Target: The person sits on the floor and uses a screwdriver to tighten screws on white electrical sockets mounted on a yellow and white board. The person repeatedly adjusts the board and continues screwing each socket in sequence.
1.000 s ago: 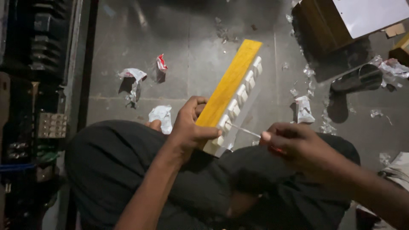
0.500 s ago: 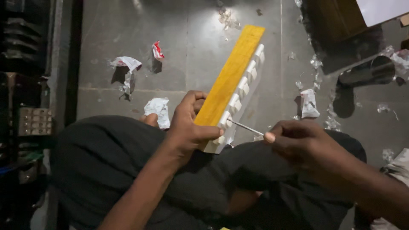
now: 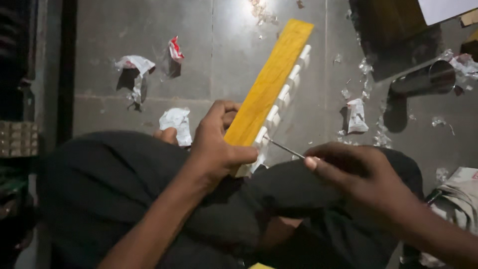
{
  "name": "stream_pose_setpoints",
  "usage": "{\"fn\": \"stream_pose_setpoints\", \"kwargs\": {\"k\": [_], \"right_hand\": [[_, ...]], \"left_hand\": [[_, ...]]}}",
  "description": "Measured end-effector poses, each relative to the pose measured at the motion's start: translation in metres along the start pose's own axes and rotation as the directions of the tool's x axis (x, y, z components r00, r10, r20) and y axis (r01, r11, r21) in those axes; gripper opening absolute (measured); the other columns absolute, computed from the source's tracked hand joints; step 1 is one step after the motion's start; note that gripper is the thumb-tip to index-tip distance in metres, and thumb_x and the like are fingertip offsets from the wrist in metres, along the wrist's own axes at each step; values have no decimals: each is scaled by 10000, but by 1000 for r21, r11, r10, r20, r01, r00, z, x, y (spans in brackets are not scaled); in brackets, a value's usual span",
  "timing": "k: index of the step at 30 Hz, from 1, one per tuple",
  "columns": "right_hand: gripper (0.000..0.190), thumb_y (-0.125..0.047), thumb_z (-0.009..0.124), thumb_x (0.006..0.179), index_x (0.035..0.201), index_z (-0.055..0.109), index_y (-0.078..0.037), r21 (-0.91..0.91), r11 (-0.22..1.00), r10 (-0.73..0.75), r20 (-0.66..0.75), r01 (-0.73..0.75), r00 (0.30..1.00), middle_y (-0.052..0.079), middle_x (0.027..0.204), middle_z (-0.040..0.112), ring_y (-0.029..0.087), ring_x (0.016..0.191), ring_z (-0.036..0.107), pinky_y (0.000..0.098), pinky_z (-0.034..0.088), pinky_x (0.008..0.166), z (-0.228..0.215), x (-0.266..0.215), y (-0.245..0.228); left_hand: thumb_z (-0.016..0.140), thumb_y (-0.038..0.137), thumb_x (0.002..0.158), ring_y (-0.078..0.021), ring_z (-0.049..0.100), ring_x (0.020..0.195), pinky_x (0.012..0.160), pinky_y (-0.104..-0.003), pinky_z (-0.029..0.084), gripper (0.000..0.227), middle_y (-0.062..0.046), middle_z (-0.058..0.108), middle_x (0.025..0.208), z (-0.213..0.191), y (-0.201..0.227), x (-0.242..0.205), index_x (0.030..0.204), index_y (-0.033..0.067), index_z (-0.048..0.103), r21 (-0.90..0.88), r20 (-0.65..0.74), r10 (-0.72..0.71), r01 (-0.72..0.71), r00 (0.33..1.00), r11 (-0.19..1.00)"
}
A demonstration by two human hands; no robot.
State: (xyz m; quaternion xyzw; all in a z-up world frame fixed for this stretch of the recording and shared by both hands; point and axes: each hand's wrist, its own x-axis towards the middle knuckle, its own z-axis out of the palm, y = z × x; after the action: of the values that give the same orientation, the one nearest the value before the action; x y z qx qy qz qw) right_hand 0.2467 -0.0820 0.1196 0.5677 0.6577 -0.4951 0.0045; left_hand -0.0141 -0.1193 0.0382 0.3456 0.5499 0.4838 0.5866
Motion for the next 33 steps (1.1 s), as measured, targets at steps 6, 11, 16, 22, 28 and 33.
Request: {"fn": "stream_pose_setpoints", "kwargs": {"k": [6,11,16,22,28,33], "right_hand": [[400,-311,812,830,1094,674,-44,-326,924,-252,-122,201,960,40,913,711,120,742,679,249,572,595,-5,-20,-4],[415,-150,746,798,1154,695,59,-863,105,-778,238,493,581,170,942,727,213,701,691,342,531,580,-6,-23,-9],[349,-291,771,907,1070,723,13,-659,627,-541,16,416,841,76,820,699,149,614,630,316,477,498,8,-14,-11],[303,-248,763,916,916,676,42,310,829,466,74,-465,881,73,676,527,180,559,424,350,315,478,7,7,-15],[247,-281,774,859,940,729,-52,201,945,270,-37,-258,962,15,754,664,105,660,571,277,452,566,-5,-11,-11],[290,-169,792,844,1104,736,-53,25,988,-129,-399,151,908,64,939,777,100,815,721,240,583,709,25,-41,28]], "left_hand": [[808,-21,577,-158,679,937,793,-297,586,688,-97,698,1071,5,5,-3,1216,1,556,-143,64,-21,30,998,989],[791,-8,582,-159,680,902,764,-313,589,665,-86,695,1044,5,-5,-10,1204,20,556,-123,7,-47,47,999,991],[815,2,609,-165,671,971,846,-307,577,661,-89,674,1052,-7,-16,-8,1221,1,563,-106,15,-6,7,1000,994],[808,-10,582,-174,678,971,841,-296,575,707,-100,683,1055,-8,-10,0,1244,-1,559,-193,70,-64,77,995,978],[853,55,545,-210,674,904,756,-321,558,734,-122,689,1033,1,20,4,1231,-3,599,-109,155,-180,198,971,974],[834,167,546,-225,643,875,751,-317,527,752,-101,668,1004,5,25,0,1249,0,625,-93,304,-332,374,893,923]]}}
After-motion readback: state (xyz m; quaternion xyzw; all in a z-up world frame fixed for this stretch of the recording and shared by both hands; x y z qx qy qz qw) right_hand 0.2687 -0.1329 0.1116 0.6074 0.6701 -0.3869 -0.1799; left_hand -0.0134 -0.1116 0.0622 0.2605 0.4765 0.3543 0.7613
